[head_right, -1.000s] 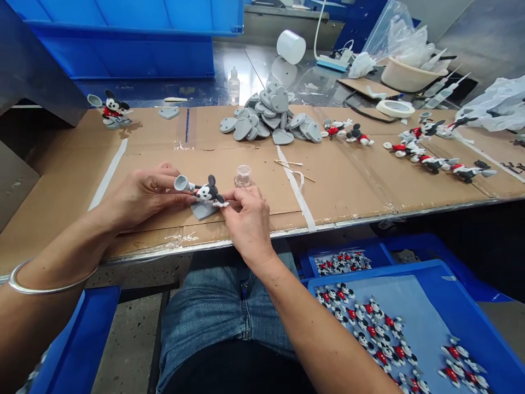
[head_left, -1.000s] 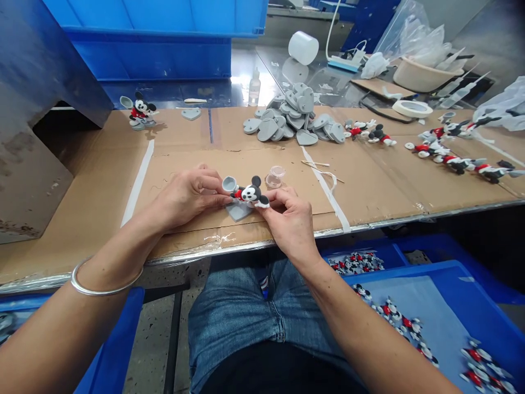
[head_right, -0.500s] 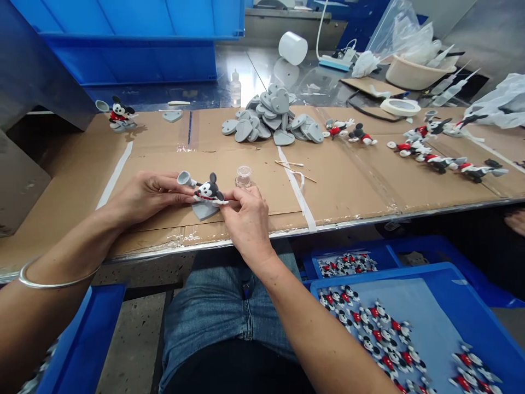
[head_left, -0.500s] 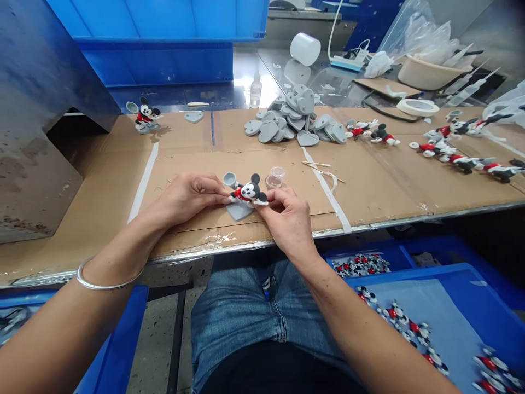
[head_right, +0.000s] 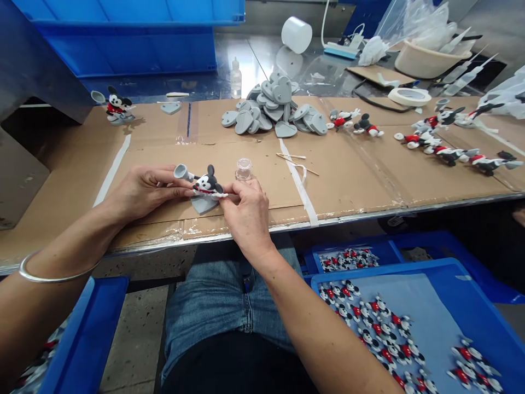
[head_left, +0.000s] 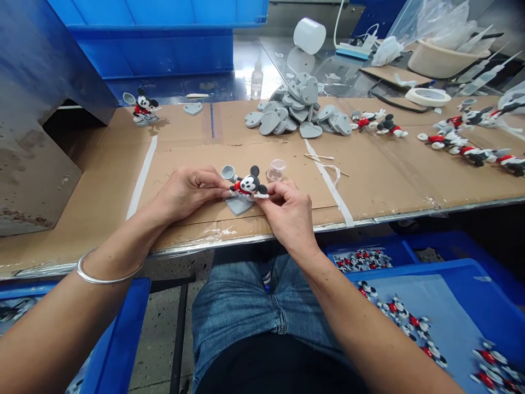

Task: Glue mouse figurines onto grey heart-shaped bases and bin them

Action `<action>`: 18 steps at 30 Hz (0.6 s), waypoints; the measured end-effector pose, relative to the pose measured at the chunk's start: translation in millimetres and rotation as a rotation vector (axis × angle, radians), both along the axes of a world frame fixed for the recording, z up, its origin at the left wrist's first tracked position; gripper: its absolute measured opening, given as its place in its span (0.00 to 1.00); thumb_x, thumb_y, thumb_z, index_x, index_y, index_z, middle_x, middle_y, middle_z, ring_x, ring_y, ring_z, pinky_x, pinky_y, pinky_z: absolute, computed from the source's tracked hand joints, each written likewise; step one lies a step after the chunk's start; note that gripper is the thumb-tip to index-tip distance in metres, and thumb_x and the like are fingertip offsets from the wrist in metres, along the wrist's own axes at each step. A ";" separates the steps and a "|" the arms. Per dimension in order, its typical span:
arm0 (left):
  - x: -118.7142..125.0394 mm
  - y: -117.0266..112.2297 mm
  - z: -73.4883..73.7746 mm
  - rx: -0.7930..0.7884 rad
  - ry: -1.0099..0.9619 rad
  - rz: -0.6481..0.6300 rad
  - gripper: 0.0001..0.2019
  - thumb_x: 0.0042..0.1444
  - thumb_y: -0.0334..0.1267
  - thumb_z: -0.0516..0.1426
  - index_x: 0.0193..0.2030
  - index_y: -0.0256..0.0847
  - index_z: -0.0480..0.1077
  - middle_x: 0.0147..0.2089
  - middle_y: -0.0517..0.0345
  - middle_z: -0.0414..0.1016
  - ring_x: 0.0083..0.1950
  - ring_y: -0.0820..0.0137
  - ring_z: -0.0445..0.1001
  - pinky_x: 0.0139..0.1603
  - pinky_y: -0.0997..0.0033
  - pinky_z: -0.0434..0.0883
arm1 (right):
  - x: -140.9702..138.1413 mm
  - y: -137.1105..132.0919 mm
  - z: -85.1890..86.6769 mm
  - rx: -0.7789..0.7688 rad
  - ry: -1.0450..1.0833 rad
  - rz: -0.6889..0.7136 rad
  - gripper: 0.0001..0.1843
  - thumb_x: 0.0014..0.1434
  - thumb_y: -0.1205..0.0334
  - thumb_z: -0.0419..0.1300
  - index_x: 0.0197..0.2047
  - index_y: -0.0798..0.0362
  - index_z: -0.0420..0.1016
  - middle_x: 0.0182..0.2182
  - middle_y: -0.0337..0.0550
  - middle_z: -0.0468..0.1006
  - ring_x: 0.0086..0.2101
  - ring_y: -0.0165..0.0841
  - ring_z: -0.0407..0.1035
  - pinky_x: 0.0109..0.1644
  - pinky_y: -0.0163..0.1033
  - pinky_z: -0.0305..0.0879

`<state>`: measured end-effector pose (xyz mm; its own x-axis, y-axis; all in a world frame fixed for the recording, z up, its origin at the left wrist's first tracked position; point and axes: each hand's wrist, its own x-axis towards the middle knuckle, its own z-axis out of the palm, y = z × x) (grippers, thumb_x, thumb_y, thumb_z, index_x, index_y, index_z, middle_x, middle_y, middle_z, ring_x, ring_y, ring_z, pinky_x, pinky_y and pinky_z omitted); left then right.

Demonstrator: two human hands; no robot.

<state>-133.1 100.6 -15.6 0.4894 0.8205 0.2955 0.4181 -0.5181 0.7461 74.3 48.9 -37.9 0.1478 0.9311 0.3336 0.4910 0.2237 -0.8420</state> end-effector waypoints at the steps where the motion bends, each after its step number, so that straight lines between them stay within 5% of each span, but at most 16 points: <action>1: -0.1 0.3 -0.2 -0.004 0.011 -0.006 0.04 0.56 0.38 0.65 0.37 0.46 0.82 0.35 0.61 0.80 0.37 0.71 0.76 0.39 0.73 0.69 | 0.1 0.0 -0.4 -0.002 0.007 0.003 0.05 0.55 0.69 0.66 0.30 0.50 0.79 0.31 0.40 0.73 0.36 0.36 0.70 0.42 0.42 0.67; 18: -2.1 -2.2 2.8 0.103 0.129 -0.033 0.08 0.59 0.38 0.60 0.33 0.42 0.81 0.32 0.60 0.76 0.31 0.73 0.72 0.33 0.73 0.63 | 2.9 -0.3 1.8 0.017 -0.052 0.108 0.03 0.55 0.62 0.66 0.33 0.48 0.82 0.30 0.39 0.78 0.38 0.37 0.67 0.43 0.43 0.63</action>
